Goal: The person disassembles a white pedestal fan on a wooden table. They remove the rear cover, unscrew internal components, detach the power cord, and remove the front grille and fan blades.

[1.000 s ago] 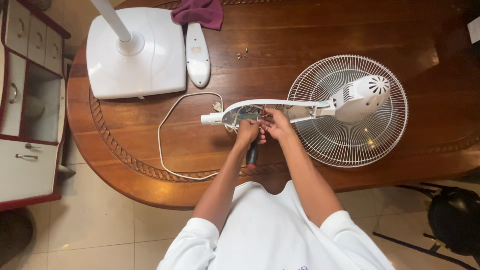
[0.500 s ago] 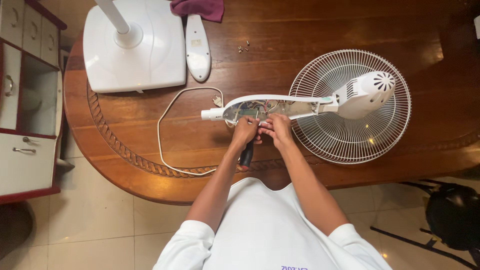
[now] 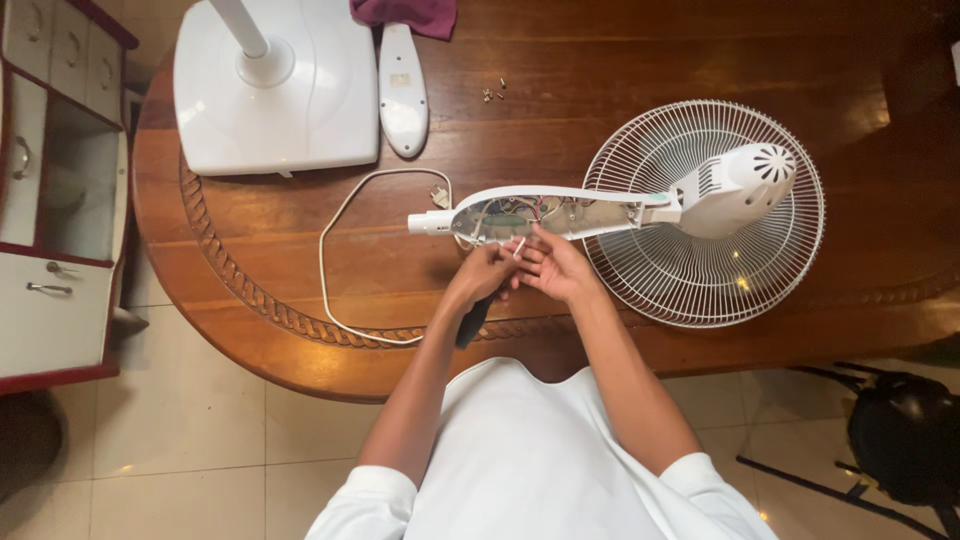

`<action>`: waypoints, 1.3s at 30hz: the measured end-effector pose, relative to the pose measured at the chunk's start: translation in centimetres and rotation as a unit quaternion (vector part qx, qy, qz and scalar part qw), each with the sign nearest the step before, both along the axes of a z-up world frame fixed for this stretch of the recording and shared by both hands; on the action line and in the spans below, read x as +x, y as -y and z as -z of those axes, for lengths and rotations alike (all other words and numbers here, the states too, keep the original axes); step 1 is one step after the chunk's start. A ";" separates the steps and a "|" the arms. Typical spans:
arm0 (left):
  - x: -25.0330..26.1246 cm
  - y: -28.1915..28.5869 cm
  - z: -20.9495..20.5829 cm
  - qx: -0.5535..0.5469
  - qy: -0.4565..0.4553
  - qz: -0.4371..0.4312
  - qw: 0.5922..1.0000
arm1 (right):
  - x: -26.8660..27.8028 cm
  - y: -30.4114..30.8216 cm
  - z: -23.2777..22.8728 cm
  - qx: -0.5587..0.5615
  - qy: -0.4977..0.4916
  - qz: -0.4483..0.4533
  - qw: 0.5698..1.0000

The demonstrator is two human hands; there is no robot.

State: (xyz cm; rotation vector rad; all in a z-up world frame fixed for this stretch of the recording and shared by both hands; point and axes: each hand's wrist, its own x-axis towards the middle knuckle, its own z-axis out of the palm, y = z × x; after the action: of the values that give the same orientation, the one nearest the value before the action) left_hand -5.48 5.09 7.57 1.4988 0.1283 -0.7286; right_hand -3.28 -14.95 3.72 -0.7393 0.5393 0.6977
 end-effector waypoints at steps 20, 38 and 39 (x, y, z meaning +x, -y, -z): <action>-8.7 -7.4 2.3 -0.024 -0.076 -0.135 0.988 | -10.6 6.3 -1.2 -0.336 0.181 0.024 0.924; -2.1 -10.7 -2.8 -0.031 0.007 -0.211 0.977 | -6.9 5.9 -7.7 -0.322 0.293 -0.055 0.899; -0.9 -10.8 -2.8 -0.034 0.019 -0.211 0.977 | -6.3 5.8 -7.8 -0.332 0.301 -0.054 0.892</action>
State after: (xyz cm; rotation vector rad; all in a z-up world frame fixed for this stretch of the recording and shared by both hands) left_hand -6.35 15.94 10.42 1.3583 0.3769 -0.3582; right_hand -9.62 -20.74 11.47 -1.5722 0.1460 0.3348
